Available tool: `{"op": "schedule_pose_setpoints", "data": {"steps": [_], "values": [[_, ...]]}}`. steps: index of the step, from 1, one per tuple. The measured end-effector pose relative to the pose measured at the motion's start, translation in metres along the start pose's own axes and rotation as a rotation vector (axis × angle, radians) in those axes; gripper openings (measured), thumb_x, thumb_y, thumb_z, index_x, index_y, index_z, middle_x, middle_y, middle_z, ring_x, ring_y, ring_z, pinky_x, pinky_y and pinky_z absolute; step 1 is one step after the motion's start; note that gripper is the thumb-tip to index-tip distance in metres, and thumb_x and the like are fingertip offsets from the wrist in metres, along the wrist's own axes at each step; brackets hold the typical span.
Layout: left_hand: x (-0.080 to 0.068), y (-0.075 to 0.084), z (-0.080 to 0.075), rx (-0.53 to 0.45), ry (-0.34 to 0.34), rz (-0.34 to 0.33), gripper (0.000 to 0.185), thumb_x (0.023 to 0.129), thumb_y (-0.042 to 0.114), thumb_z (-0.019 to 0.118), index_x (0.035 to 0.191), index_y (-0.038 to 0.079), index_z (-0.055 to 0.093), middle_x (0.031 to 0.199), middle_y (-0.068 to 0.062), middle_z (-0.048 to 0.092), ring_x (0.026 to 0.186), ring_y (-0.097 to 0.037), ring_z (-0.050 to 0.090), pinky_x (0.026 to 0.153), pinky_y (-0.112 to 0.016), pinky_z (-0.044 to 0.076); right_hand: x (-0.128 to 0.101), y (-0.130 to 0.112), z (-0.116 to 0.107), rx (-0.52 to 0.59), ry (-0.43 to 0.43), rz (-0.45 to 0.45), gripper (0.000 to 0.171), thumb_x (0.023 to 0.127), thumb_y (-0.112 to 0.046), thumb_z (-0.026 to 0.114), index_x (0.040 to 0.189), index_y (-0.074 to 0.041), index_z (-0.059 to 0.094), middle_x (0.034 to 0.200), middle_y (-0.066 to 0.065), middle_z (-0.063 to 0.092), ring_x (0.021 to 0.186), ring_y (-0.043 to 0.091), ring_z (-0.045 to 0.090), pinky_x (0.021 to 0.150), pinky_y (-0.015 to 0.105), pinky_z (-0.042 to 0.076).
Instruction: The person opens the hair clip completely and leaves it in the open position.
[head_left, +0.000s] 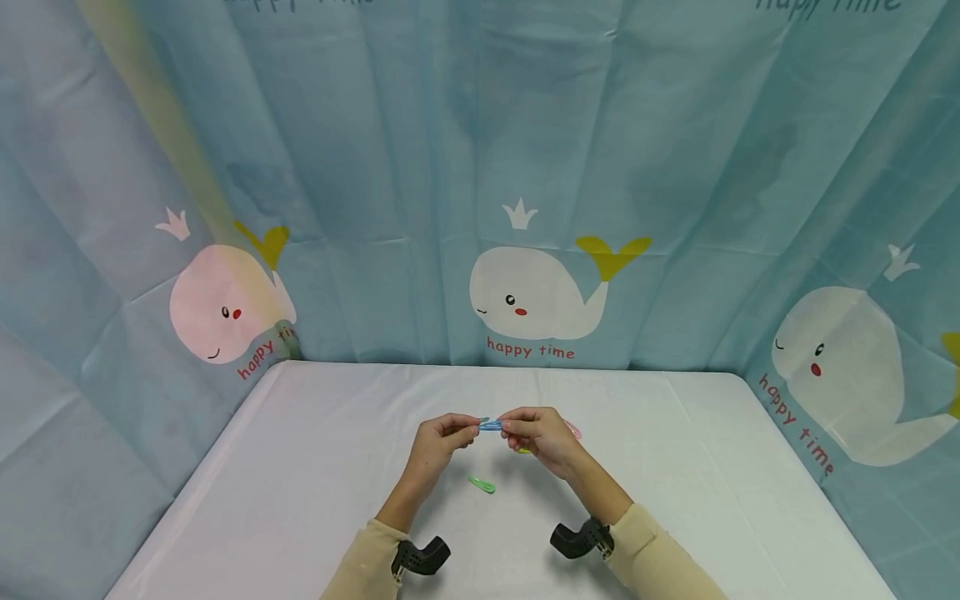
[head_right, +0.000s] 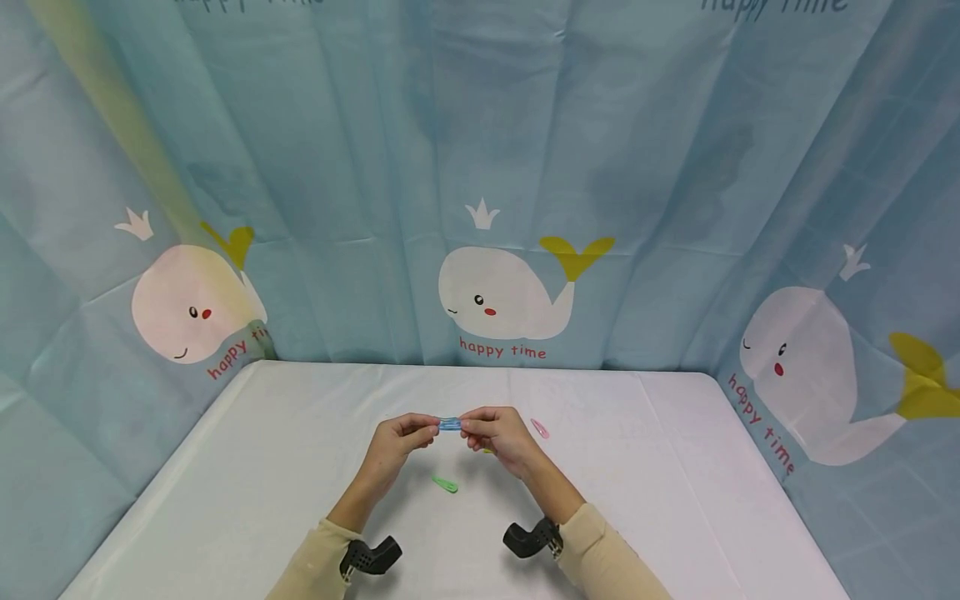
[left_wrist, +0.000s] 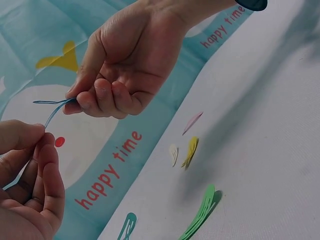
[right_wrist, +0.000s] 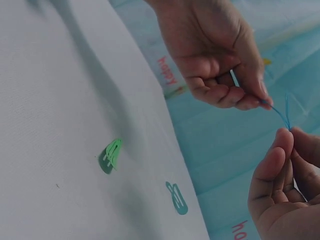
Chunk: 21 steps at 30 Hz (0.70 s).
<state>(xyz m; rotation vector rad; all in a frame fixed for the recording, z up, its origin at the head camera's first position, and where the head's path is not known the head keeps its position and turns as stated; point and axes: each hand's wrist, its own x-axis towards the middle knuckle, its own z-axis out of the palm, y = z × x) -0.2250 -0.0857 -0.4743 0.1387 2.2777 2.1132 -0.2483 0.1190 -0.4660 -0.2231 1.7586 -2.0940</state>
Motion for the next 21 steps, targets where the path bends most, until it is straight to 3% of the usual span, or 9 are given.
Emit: {"op": "schedule_pose_setpoints", "data": {"steps": [14,21], "values": [[0.0009,-0.0013,-0.0001,-0.008,0.006,-0.011,0.018,0.087,0.011,0.071,0.100,-0.002,0.072,0.087,-0.004,0.069,0.077,-0.012,0.061,0.076,-0.028,0.053,0.0036,0.0058,-0.0008,0.018,0.017,0.006,0.015,0.092,-0.007,0.065,0.099,0.005,0.069,0.073,0.000,0.068,0.060,0.009,0.057,0.062,0.020,0.052],[0.0014,-0.0040,-0.0003,-0.003,-0.003,-0.020,0.026,0.088,0.010,0.070,0.105,-0.008,0.069,0.090,-0.006,0.069,0.079,-0.012,0.061,0.073,-0.021,0.051,0.0052,0.0092,-0.0011,-0.010,0.024,-0.001,0.021,0.092,-0.008,0.064,0.102,0.010,0.067,0.074,-0.001,0.068,0.060,0.009,0.058,0.062,0.020,0.053]]}}
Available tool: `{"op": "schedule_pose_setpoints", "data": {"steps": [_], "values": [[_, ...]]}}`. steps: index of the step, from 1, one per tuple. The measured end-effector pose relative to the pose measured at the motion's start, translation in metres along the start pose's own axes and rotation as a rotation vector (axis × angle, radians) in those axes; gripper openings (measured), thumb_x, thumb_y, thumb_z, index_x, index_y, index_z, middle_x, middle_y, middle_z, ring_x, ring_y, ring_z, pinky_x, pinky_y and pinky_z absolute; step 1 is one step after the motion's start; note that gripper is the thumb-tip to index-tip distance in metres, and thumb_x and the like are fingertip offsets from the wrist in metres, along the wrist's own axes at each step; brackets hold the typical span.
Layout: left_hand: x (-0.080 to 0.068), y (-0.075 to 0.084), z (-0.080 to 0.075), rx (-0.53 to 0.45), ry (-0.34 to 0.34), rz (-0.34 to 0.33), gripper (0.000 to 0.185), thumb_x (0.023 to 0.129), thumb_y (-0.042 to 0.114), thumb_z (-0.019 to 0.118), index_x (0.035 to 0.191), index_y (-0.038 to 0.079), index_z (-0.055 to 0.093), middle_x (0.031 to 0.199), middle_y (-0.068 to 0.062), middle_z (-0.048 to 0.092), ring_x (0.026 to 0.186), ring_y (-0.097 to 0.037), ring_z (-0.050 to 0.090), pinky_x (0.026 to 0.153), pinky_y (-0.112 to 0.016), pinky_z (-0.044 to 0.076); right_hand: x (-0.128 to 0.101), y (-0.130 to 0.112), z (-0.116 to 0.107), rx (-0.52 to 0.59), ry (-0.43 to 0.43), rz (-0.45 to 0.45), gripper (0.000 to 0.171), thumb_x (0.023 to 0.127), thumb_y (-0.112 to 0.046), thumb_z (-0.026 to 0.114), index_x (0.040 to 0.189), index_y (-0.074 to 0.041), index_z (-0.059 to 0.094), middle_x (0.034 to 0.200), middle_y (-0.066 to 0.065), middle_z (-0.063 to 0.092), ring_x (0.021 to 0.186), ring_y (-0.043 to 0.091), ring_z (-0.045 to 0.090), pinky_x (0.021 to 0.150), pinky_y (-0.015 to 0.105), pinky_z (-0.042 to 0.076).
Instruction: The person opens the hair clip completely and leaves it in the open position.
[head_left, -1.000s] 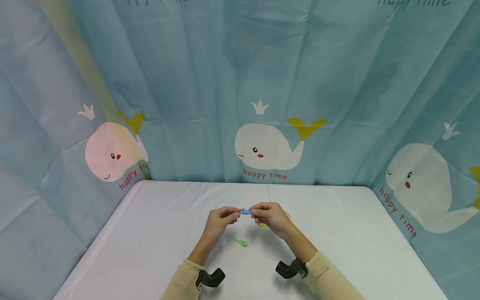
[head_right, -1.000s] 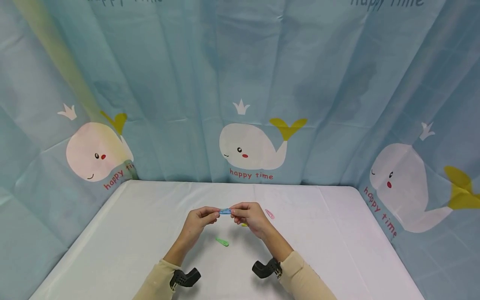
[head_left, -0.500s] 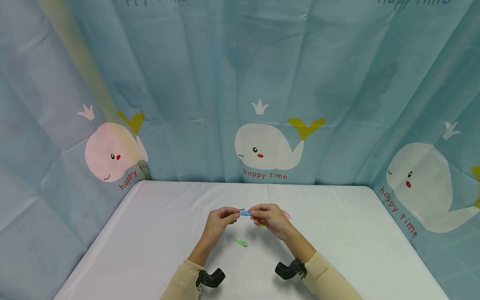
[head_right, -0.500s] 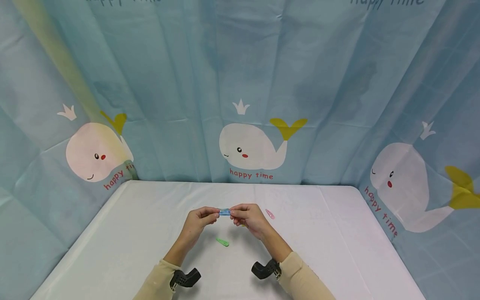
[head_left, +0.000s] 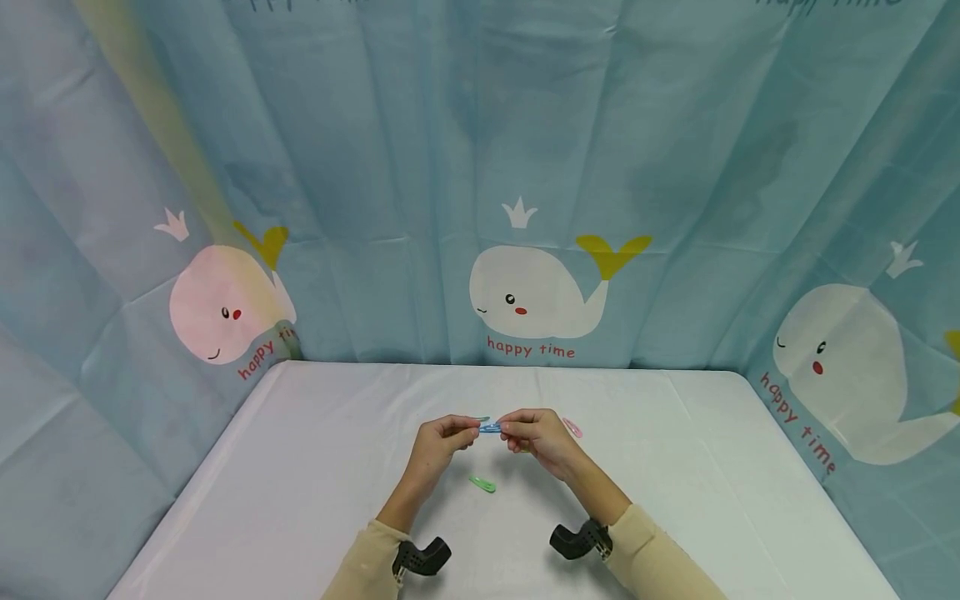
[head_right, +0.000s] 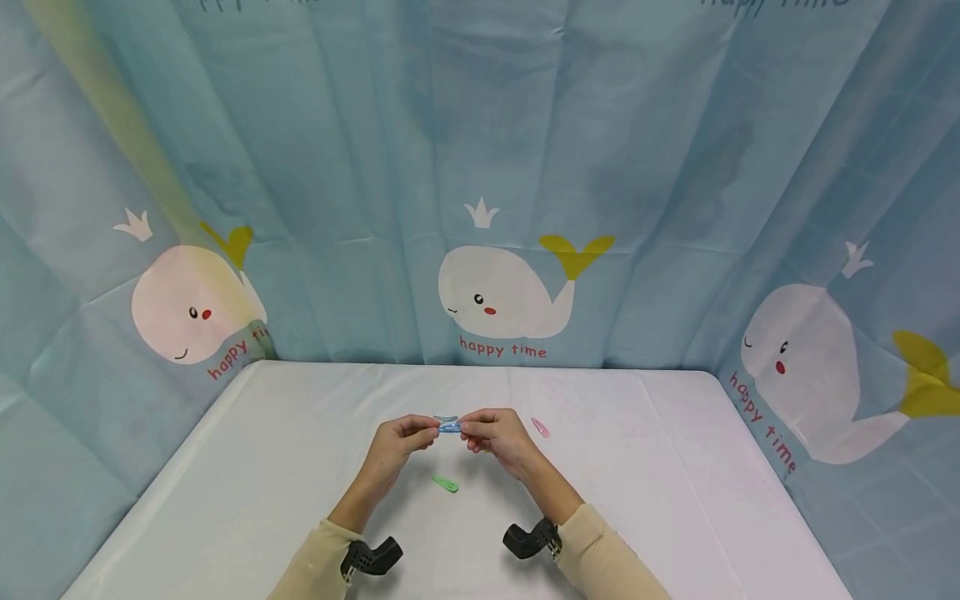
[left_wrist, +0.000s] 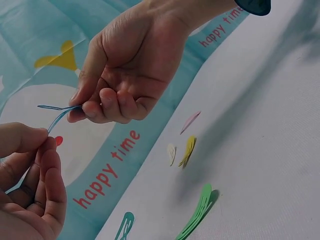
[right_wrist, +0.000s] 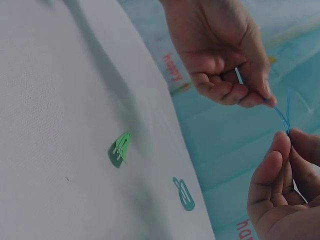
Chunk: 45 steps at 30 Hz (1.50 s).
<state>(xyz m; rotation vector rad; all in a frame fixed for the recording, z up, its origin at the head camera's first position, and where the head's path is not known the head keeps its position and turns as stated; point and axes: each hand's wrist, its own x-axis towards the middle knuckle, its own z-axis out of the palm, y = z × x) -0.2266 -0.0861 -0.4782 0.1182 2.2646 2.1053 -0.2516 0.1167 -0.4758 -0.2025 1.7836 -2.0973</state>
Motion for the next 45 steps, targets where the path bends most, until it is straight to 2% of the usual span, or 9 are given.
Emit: {"op": "schedule_pose_setpoints", "data": {"steps": [7,14,20,31,39,45], "values": [[0.000,-0.001,-0.001,0.015,0.003,-0.008,0.028,0.089,0.012,0.070,0.106,-0.010,0.067,0.091,-0.006,0.070,0.080,-0.013,0.062,0.074,-0.022,0.052,0.001,0.000,0.001,-0.055,0.022,-0.015,0.022,0.092,-0.008,0.064,0.103,0.012,0.066,0.075,-0.001,0.068,0.062,0.009,0.058,0.063,0.021,0.053],[0.001,0.000,-0.003,0.014,0.008,-0.036,0.022,0.088,0.011,0.070,0.102,-0.006,0.070,0.090,-0.004,0.069,0.084,-0.020,0.064,0.079,-0.031,0.054,0.005,-0.001,0.000,-0.134,0.055,-0.035,0.023,0.090,-0.007,0.067,0.102,0.012,0.067,0.075,-0.001,0.067,0.064,0.011,0.058,0.062,0.022,0.052],[0.005,0.000,-0.005,0.023,0.020,-0.054,0.018,0.088,0.013,0.071,0.099,-0.002,0.072,0.087,-0.001,0.069,0.086,-0.024,0.064,0.076,-0.027,0.053,0.010,-0.002,0.000,-0.185,0.065,-0.048,0.023,0.089,-0.008,0.068,0.102,0.011,0.067,0.074,-0.001,0.067,0.063,0.012,0.058,0.062,0.022,0.052],[0.017,-0.009,-0.013,0.079,0.042,-0.089,0.018,0.088,0.014,0.071,0.098,-0.001,0.073,0.088,-0.004,0.070,0.079,-0.013,0.061,0.077,-0.030,0.053,0.023,0.002,0.007,-0.296,0.083,-0.064,0.022,0.087,-0.009,0.070,0.098,0.010,0.069,0.072,0.000,0.065,0.060,0.011,0.057,0.061,0.024,0.051],[0.026,-0.019,-0.019,0.112,0.071,-0.105,0.018,0.088,0.012,0.070,0.097,-0.003,0.073,0.083,-0.002,0.069,0.074,-0.010,0.059,0.072,-0.024,0.051,0.036,0.010,0.013,-0.312,0.109,-0.061,0.018,0.086,-0.004,0.069,0.096,0.011,0.069,0.069,0.000,0.065,0.057,0.010,0.057,0.057,0.023,0.050],[0.027,-0.027,-0.024,0.167,0.065,-0.112,0.016,0.086,0.009,0.071,0.096,-0.004,0.073,0.084,-0.005,0.069,0.072,-0.009,0.058,0.071,-0.027,0.052,0.042,0.020,0.019,-0.339,0.149,-0.046,0.015,0.084,-0.003,0.070,0.092,0.009,0.071,0.066,-0.001,0.065,0.054,0.008,0.055,0.054,0.022,0.049]]}}
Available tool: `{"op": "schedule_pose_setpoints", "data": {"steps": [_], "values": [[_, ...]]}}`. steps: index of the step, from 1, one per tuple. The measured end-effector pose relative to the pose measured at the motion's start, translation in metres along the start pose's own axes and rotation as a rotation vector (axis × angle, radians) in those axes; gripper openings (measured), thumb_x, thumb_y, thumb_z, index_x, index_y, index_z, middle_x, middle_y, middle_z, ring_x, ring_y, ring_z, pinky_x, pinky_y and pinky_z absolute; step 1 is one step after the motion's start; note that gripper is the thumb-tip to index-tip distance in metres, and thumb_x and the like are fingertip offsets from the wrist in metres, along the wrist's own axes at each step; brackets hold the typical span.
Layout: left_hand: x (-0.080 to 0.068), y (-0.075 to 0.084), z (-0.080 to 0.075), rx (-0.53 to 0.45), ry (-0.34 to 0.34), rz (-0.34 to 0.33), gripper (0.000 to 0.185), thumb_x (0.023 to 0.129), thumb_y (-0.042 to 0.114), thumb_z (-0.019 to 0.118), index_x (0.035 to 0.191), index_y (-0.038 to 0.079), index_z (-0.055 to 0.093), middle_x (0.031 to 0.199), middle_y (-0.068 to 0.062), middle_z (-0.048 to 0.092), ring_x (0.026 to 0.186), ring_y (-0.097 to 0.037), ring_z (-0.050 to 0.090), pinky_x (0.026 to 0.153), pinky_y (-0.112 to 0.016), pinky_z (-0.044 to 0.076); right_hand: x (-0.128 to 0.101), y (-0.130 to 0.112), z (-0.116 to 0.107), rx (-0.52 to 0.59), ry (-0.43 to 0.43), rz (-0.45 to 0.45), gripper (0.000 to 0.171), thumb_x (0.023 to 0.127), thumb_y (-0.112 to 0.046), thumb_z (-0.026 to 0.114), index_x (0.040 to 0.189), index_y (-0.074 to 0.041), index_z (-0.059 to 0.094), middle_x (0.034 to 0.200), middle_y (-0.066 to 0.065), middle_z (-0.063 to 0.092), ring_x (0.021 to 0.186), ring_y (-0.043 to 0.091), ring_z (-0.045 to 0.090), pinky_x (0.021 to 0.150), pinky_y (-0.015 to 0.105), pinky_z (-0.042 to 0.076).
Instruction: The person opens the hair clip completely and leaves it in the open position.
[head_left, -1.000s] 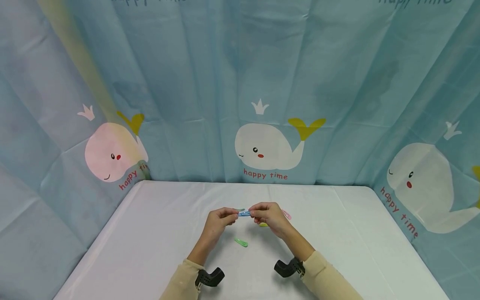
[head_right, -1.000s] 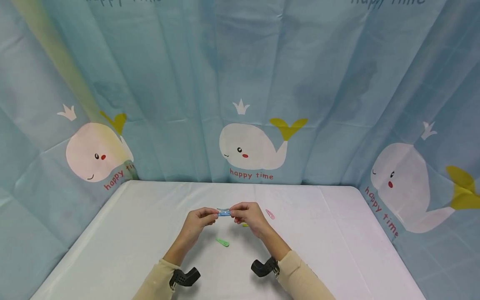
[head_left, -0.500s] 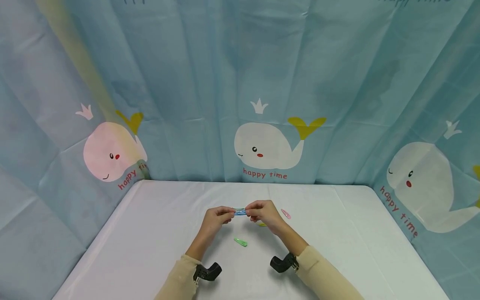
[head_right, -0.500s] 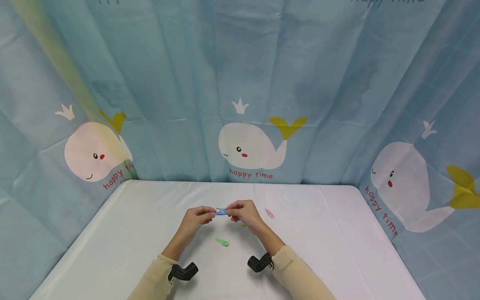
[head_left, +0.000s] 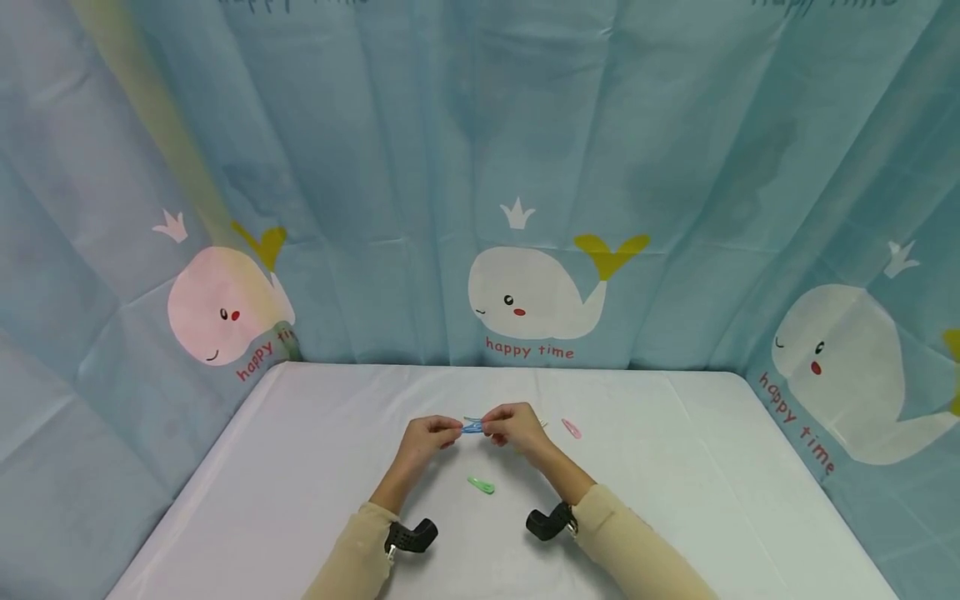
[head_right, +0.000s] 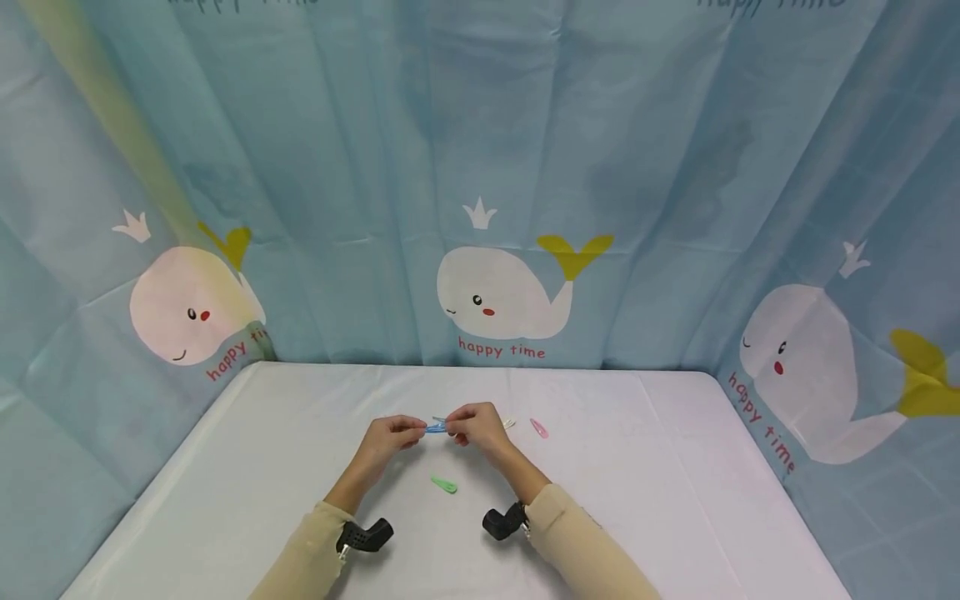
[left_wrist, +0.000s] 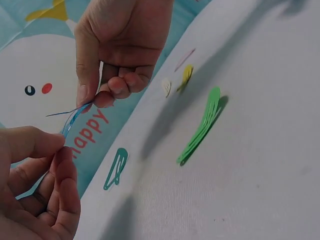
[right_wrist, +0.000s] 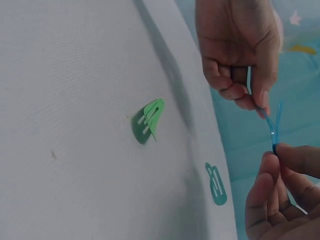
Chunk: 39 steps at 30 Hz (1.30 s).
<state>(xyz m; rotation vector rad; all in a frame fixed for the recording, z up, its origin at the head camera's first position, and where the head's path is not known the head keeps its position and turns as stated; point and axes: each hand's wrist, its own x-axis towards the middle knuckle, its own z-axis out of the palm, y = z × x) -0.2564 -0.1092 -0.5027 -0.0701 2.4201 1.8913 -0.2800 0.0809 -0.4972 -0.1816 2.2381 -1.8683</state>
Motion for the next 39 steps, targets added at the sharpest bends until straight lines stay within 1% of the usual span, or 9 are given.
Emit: {"op": "schedule_pose_setpoints", "data": {"steps": [5,10,14,19,24,27,32,35,39], "values": [[0.003,-0.002,-0.002,0.046,0.003,0.004,0.013,0.085,0.005,0.071,0.094,-0.004,0.073,0.080,-0.004,0.068,0.070,-0.010,0.056,0.069,-0.030,0.050,0.005,0.005,0.006,-0.045,0.017,0.007,0.013,0.084,-0.004,0.069,0.090,0.007,0.072,0.066,-0.001,0.065,0.054,0.008,0.055,0.054,0.021,0.049],[0.006,-0.004,-0.003,0.114,-0.005,0.003,0.011,0.085,0.006,0.071,0.091,-0.002,0.074,0.077,-0.002,0.067,0.069,-0.011,0.054,0.065,-0.028,0.047,0.007,0.010,0.008,-0.070,0.025,0.034,0.011,0.085,-0.002,0.068,0.089,0.007,0.072,0.067,0.001,0.065,0.054,0.009,0.054,0.053,0.022,0.049],[0.007,-0.007,-0.002,0.180,-0.015,-0.006,0.010,0.085,0.007,0.071,0.091,-0.001,0.074,0.075,-0.002,0.066,0.067,-0.011,0.053,0.061,-0.026,0.044,0.008,0.014,0.009,-0.079,0.017,0.042,0.010,0.085,-0.001,0.068,0.089,0.007,0.072,0.065,0.000,0.064,0.053,0.009,0.054,0.052,0.022,0.048],[0.008,-0.010,0.000,0.232,-0.016,-0.007,0.010,0.085,0.006,0.070,0.090,-0.001,0.074,0.076,-0.005,0.068,0.066,-0.011,0.054,0.059,-0.025,0.044,0.009,0.018,0.010,-0.106,0.022,0.047,0.009,0.084,-0.002,0.070,0.087,0.006,0.072,0.063,-0.001,0.062,0.051,0.008,0.054,0.050,0.021,0.047],[0.008,-0.011,0.001,0.271,-0.012,-0.007,0.010,0.084,0.007,0.070,0.090,0.000,0.074,0.078,-0.006,0.069,0.068,-0.012,0.054,0.060,-0.024,0.045,0.009,0.018,0.011,-0.139,0.027,0.050,0.006,0.083,-0.001,0.070,0.085,0.005,0.072,0.062,-0.002,0.061,0.052,0.009,0.053,0.051,0.022,0.045],[0.008,-0.011,0.002,0.300,-0.009,-0.005,0.009,0.084,0.006,0.070,0.089,0.001,0.075,0.077,-0.006,0.069,0.067,-0.012,0.054,0.060,-0.024,0.044,0.008,0.017,0.012,-0.171,0.030,0.045,0.005,0.083,-0.001,0.071,0.083,0.004,0.072,0.062,-0.003,0.060,0.052,0.009,0.052,0.051,0.022,0.045],[0.008,-0.011,0.002,0.367,-0.034,0.025,0.007,0.083,0.006,0.070,0.087,0.002,0.075,0.075,-0.005,0.069,0.065,-0.010,0.054,0.059,-0.023,0.044,0.005,0.016,0.013,-0.253,0.041,0.043,0.004,0.082,-0.003,0.072,0.082,0.001,0.073,0.059,-0.004,0.057,0.052,0.009,0.050,0.049,0.021,0.041],[0.007,-0.011,0.003,0.406,-0.047,0.027,0.005,0.082,0.006,0.071,0.085,0.003,0.074,0.073,-0.004,0.068,0.064,-0.010,0.053,0.059,-0.024,0.043,0.004,0.015,0.014,-0.287,0.031,0.040,0.004,0.081,-0.002,0.071,0.082,0.001,0.073,0.057,-0.004,0.056,0.051,0.008,0.049,0.048,0.021,0.040],[0.005,-0.011,0.004,0.468,-0.047,0.034,0.003,0.082,0.008,0.072,0.082,0.005,0.074,0.072,-0.001,0.067,0.064,-0.011,0.053,0.059,-0.024,0.042,0.004,0.016,0.015,-0.319,0.007,0.035,0.004,0.081,-0.001,0.071,0.082,0.002,0.073,0.055,-0.003,0.056,0.048,0.008,0.048,0.047,0.021,0.039]]}}
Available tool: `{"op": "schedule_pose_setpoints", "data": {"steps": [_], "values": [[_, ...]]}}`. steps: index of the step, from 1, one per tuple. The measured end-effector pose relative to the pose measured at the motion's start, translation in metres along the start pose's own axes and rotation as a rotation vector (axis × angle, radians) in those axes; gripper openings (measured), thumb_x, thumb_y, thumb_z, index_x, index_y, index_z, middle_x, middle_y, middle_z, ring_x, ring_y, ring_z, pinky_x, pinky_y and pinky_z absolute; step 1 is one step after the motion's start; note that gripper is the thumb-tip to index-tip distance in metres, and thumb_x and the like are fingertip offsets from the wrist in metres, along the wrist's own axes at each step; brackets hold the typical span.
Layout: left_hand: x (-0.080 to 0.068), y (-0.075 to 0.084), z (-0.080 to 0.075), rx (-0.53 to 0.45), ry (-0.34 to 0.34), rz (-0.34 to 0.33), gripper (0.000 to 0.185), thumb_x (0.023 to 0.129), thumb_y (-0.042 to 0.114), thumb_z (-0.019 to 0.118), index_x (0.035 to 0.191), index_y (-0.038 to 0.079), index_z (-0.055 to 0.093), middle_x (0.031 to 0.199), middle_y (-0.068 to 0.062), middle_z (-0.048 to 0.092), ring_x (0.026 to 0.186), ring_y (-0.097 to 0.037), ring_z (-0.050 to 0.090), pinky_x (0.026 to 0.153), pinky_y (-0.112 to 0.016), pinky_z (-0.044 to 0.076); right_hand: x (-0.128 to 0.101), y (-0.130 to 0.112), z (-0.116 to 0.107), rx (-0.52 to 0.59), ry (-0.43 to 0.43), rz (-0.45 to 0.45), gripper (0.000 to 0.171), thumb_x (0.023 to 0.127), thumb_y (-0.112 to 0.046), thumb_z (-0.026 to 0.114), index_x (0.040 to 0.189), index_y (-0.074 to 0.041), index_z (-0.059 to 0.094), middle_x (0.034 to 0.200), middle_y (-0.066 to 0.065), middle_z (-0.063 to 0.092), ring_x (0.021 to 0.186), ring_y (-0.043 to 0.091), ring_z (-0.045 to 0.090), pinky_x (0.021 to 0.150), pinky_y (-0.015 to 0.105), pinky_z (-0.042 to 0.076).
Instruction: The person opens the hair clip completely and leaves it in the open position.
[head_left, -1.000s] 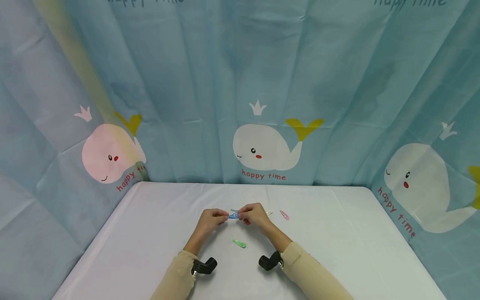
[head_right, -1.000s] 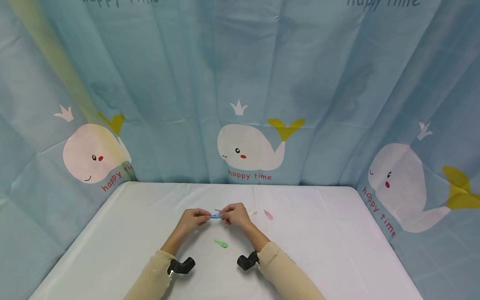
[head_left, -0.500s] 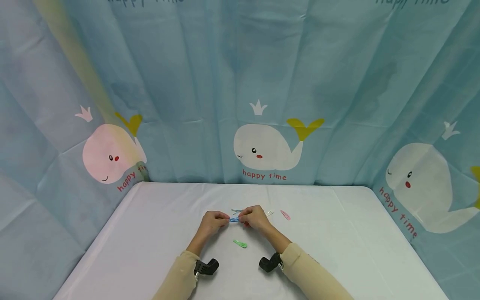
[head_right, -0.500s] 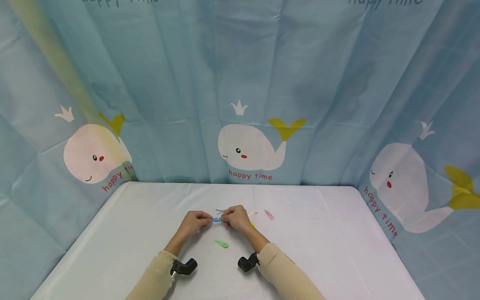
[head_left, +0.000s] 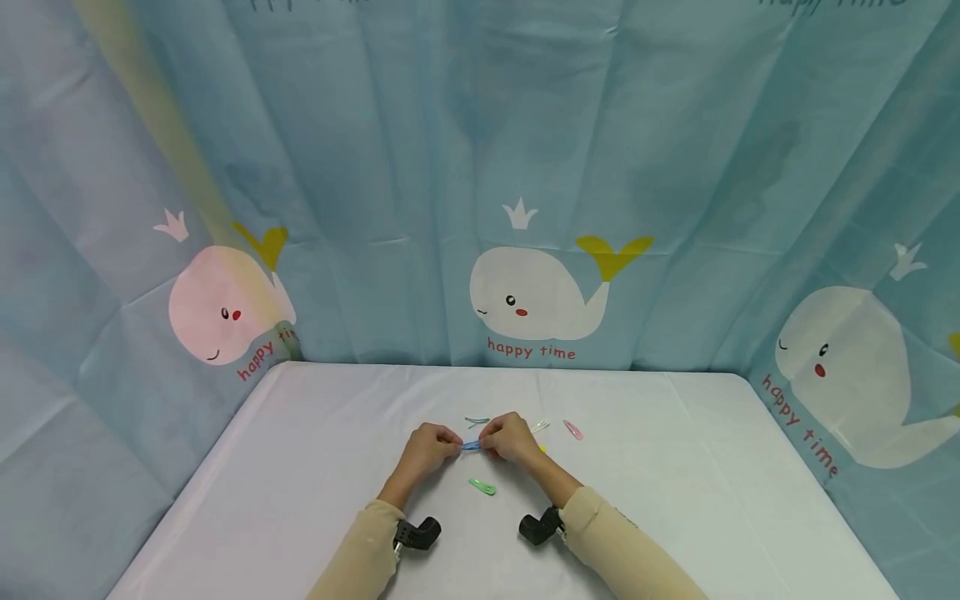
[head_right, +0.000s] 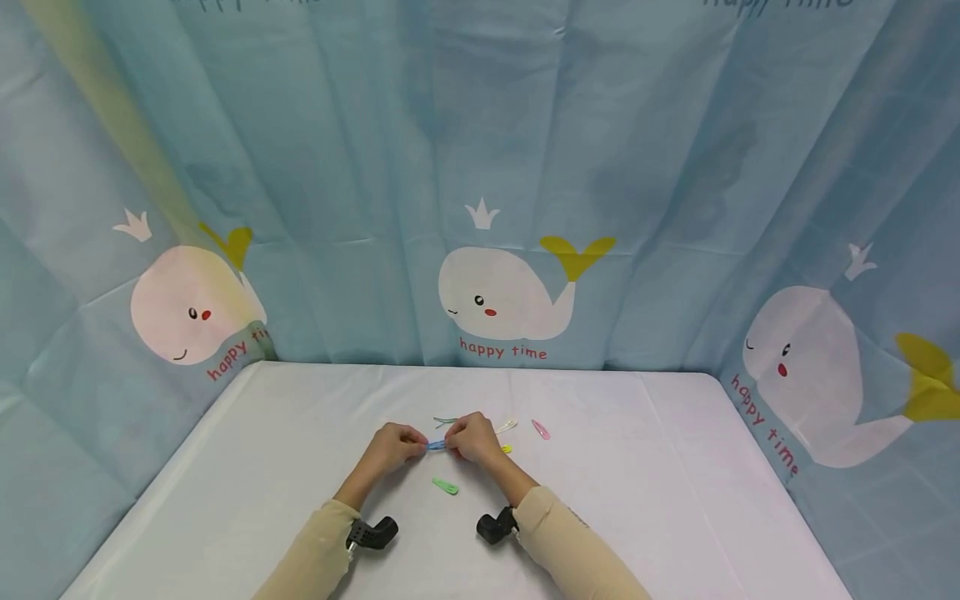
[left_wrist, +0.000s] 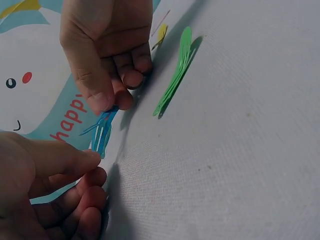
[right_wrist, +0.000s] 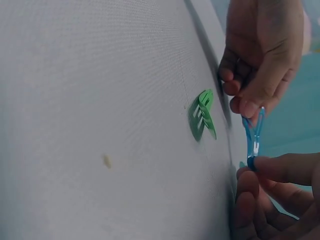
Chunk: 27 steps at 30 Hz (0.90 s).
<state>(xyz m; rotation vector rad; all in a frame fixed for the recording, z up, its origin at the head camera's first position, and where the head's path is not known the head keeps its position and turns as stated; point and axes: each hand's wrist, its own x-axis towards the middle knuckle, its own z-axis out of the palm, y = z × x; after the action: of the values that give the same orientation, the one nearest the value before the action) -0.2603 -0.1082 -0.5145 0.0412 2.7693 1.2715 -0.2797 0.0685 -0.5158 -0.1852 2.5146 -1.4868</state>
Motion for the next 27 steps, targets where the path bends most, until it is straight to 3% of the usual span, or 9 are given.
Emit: {"op": "schedule_pose_setpoints", "data": {"steps": [12,22,27], "values": [[-0.001,-0.001,0.005,0.102,0.021,0.020,0.006,0.083,0.008,0.072,0.078,0.007,0.073,0.070,0.000,0.066,0.064,-0.011,0.053,0.060,-0.025,0.041,-0.001,0.003,0.001,-0.082,-0.021,-0.020,0.006,0.083,-0.002,0.070,0.078,-0.003,0.071,0.064,-0.002,0.060,0.054,0.008,0.052,0.051,0.021,0.043],[-0.009,0.000,0.001,0.096,0.040,0.020,0.005,0.084,0.012,0.073,0.082,0.007,0.073,0.074,0.001,0.067,0.066,-0.010,0.053,0.062,-0.026,0.043,-0.012,-0.004,-0.013,-0.201,-0.029,-0.134,0.005,0.084,-0.006,0.071,0.078,-0.005,0.071,0.065,-0.001,0.062,0.053,0.007,0.051,0.050,0.021,0.042],[-0.015,0.005,-0.004,0.049,0.017,0.048,0.004,0.084,0.010,0.072,0.084,0.006,0.073,0.073,-0.001,0.067,0.063,-0.009,0.053,0.058,-0.024,0.043,-0.019,-0.006,-0.018,-0.201,-0.066,-0.160,0.006,0.085,-0.008,0.071,0.080,-0.005,0.071,0.066,0.000,0.064,0.053,0.007,0.052,0.052,0.022,0.042]]}}
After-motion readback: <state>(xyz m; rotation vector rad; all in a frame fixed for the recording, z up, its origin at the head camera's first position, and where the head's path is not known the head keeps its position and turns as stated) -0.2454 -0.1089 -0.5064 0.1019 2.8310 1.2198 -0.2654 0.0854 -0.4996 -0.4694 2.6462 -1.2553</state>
